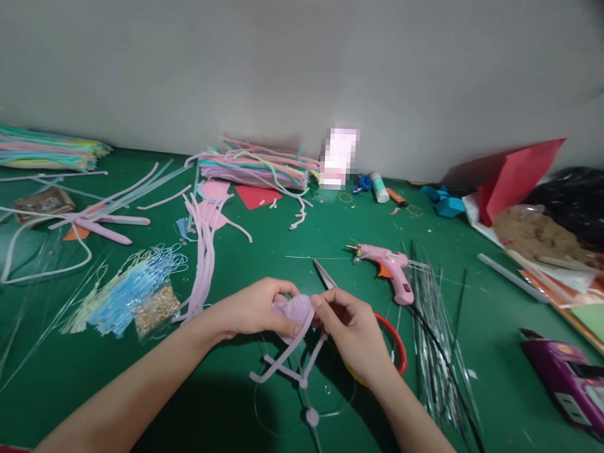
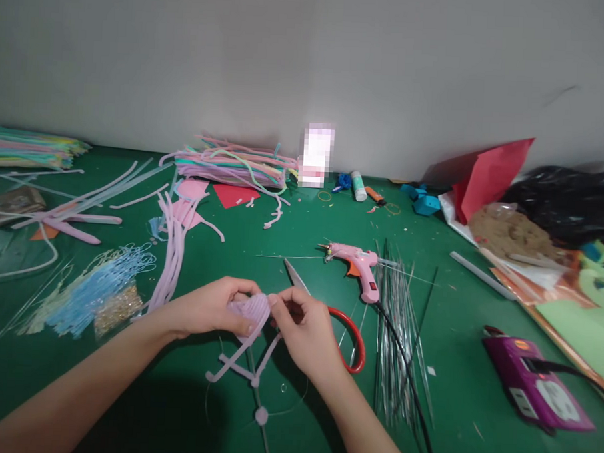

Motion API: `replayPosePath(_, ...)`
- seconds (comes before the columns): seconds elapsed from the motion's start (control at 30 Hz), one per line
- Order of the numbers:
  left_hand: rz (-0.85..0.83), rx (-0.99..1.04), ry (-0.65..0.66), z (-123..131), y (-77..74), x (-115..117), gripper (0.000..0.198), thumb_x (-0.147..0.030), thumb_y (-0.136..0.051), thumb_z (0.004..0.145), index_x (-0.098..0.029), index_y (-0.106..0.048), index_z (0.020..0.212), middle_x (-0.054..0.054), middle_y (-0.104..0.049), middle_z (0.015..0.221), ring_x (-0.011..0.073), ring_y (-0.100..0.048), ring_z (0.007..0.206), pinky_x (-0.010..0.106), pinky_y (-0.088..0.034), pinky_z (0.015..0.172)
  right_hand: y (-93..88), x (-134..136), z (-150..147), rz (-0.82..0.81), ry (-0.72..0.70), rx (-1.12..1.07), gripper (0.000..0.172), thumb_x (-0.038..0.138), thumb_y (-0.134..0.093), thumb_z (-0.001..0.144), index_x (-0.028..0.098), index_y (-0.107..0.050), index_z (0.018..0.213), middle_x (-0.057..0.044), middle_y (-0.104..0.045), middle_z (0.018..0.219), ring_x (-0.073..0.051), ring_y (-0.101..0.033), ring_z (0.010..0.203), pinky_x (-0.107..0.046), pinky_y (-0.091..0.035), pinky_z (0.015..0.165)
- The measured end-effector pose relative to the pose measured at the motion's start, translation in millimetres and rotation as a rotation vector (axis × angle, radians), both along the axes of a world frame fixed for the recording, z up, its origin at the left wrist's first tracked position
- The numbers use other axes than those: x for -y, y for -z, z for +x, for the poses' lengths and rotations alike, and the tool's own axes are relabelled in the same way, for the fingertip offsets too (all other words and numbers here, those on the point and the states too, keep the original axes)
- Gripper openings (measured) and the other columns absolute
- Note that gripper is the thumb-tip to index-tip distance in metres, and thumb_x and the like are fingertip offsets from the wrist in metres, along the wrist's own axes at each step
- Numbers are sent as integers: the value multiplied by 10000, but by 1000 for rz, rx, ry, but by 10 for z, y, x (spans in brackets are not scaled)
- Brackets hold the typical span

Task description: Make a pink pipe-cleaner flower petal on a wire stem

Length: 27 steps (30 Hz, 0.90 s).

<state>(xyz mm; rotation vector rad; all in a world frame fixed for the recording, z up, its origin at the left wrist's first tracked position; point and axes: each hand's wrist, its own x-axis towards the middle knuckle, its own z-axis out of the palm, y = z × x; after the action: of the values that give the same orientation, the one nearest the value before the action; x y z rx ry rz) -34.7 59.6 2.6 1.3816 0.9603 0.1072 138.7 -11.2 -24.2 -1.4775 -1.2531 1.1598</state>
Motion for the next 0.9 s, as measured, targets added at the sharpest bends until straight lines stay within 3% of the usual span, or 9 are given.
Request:
replayPosePath(0.23, -18, 54, 13, -9, 11, 8, 364, -253, -743, 609, -130, -580, 910, -34, -555, 723, 122, -493, 641, 233, -359, 591, -9, 13, 0, -17, -42, -7, 291, 443, -609, 829, 164, -615, 745, -13, -598, 683, -138, -526, 635, -242, -412, 593)
replayPosePath(0.5, -28, 73, 37, -5, 55, 16, 386, -257, -749, 613, -133, -574, 935, -49, -538, 698, 109, -467, 612, 228, -341, 566, -18, 2, 13, -47, -80, -46, 321, 444, -597, 836, 167, -560, 678, 23, -515, 595, -103, -438, 542, -224, -346, 511)
replayPosePath(0.9, -11, 68, 50, 1, -12, 9, 338, -272, -744, 603, -146, -567, 863, -58, -516, 680, 105, -458, 602, 219, -337, 556, 17, -3, -16, -60, -47, -102, 361, 486, -574, 845, 172, -551, 669, 26, -499, 578, -99, -433, 513, -219, -361, 485)
